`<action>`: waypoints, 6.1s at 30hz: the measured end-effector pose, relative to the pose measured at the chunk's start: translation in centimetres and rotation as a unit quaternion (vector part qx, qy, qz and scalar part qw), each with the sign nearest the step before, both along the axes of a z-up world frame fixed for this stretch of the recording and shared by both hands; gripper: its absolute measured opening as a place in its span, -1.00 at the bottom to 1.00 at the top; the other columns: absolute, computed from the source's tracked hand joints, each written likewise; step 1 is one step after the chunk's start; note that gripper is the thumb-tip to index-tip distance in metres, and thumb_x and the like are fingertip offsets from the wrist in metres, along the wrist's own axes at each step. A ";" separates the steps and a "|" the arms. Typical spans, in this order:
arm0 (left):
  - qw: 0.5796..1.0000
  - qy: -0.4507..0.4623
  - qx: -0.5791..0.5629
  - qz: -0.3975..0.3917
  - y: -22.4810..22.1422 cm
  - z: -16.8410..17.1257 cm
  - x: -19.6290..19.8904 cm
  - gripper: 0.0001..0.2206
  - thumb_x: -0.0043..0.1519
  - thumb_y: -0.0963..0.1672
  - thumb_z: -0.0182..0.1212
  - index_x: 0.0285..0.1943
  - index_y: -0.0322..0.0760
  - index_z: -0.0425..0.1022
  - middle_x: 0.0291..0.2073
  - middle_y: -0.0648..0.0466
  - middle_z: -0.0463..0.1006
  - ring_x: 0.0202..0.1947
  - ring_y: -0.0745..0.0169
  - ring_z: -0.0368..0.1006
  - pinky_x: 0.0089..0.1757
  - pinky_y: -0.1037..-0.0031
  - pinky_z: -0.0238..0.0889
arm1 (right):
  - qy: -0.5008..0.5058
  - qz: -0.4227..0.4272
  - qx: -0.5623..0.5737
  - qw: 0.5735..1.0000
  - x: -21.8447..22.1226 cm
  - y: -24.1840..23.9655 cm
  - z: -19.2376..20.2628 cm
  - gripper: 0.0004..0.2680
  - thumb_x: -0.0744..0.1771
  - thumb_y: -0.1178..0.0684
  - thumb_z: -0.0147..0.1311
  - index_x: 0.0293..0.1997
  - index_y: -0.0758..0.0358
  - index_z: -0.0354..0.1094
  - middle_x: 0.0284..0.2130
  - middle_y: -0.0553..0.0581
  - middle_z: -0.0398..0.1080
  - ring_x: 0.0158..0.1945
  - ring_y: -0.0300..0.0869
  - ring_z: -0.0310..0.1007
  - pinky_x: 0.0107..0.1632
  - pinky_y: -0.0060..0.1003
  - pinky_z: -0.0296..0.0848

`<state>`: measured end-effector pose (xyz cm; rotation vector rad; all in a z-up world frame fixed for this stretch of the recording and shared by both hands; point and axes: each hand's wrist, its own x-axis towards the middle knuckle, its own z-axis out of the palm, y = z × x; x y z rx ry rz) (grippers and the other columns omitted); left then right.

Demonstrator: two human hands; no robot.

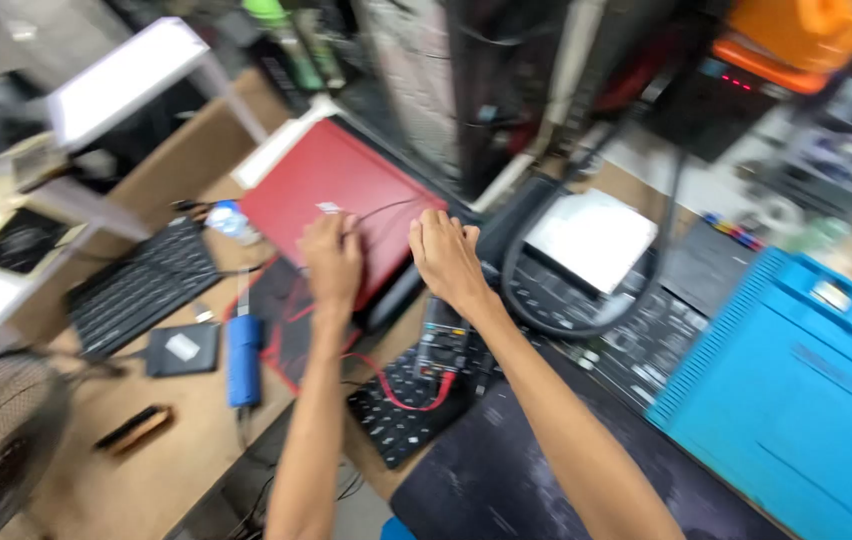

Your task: Repairing a laptop motherboard using a hot air rework station and tweezers

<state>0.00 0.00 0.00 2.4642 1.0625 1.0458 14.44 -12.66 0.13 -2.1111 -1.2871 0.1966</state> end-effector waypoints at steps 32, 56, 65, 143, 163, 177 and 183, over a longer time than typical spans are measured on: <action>0.912 0.050 -0.069 -0.400 -26.0 6.5 12.6 -0.86 0.26 -0.05 0.31 -0.11 -0.10 0.56 0.03 -0.06 0.56 0.16 -0.11 0.43 0.15 0.18 0.18 | 0.066 -0.311 0.186 0.930 8.2 -38.0 -1.0 -0.94 0.40 0.12 0.14 -0.16 0.20 0.53 -0.33 0.10 0.40 -0.24 -0.07 0.56 -0.11 -0.22 0.57; 0.869 0.074 -0.120 -0.475 -37.0 -1.1 22.1 -0.81 0.41 -0.09 0.08 0.16 -0.14 0.44 0.31 -0.10 0.32 0.43 -0.13 0.11 0.37 0.08 -0.14 | 0.083 -0.393 -0.207 0.892 11.6 -58.5 6.0 -0.78 0.31 0.19 0.22 0.04 0.26 0.39 -0.23 0.28 0.47 -0.07 0.19 0.51 0.03 0.15 0.38; 0.866 0.056 -0.133 -0.479 -36.8 -1.0 22.0 -0.81 0.41 -0.10 0.09 0.15 -0.14 0.46 0.29 -0.10 0.34 0.43 -0.15 0.12 0.36 0.08 -0.13 | 0.002 -0.391 -0.033 0.920 19.3 -56.1 3.9 -0.93 0.34 0.25 0.14 -0.13 0.30 0.49 -0.32 0.27 0.45 -0.18 0.06 0.53 -0.07 -0.10 0.49; 0.859 -0.012 -0.186 -0.477 -36.3 -2.3 20.1 -0.80 0.39 -0.17 -0.01 0.06 -0.28 0.53 0.20 -0.10 0.42 0.39 -0.12 0.17 0.28 0.07 0.07 | 0.049 -0.572 -0.219 0.789 7.1 -61.2 6.4 -0.41 0.23 -0.21 0.28 0.33 0.25 0.17 0.12 0.61 0.19 0.19 0.46 0.17 0.10 0.30 0.23; 0.904 -0.279 -0.218 -0.241 -32.4 -0.3 14.8 -0.76 0.44 -0.19 -0.18 0.10 -0.31 0.45 -0.06 0.01 0.36 0.07 -0.02 0.37 0.18 0.24 0.13 | 0.286 -0.387 0.095 0.872 6.9 -40.0 11.4 -0.60 0.25 -0.08 0.33 0.15 0.13 0.32 -0.02 0.38 0.41 0.06 0.19 0.49 0.13 0.09 0.43; 0.909 -0.333 -0.204 -0.144 -32.8 -0.2 14.4 -0.65 0.44 -0.14 -0.28 0.35 -0.34 0.24 0.29 -0.13 0.17 0.36 -0.11 0.04 0.33 0.12 -0.27 | 0.409 -0.197 0.199 0.869 7.2 -32.6 5.9 -0.65 0.35 -0.16 0.11 0.25 0.05 0.26 0.01 0.30 0.37 0.17 -0.02 0.33 0.27 0.01 0.30; 0.893 -0.375 -0.227 -0.096 -32.0 -0.1 14.2 -0.58 0.48 -0.06 -0.39 0.43 -0.39 0.08 0.36 -0.20 0.08 0.40 -0.13 -0.03 0.37 0.13 -0.36 | -0.014 -0.272 -0.001 0.962 9.3 -22.6 3.7 -0.52 0.21 -0.37 0.22 0.12 -0.01 0.24 -0.12 0.25 0.30 0.02 0.26 0.41 0.04 0.17 0.39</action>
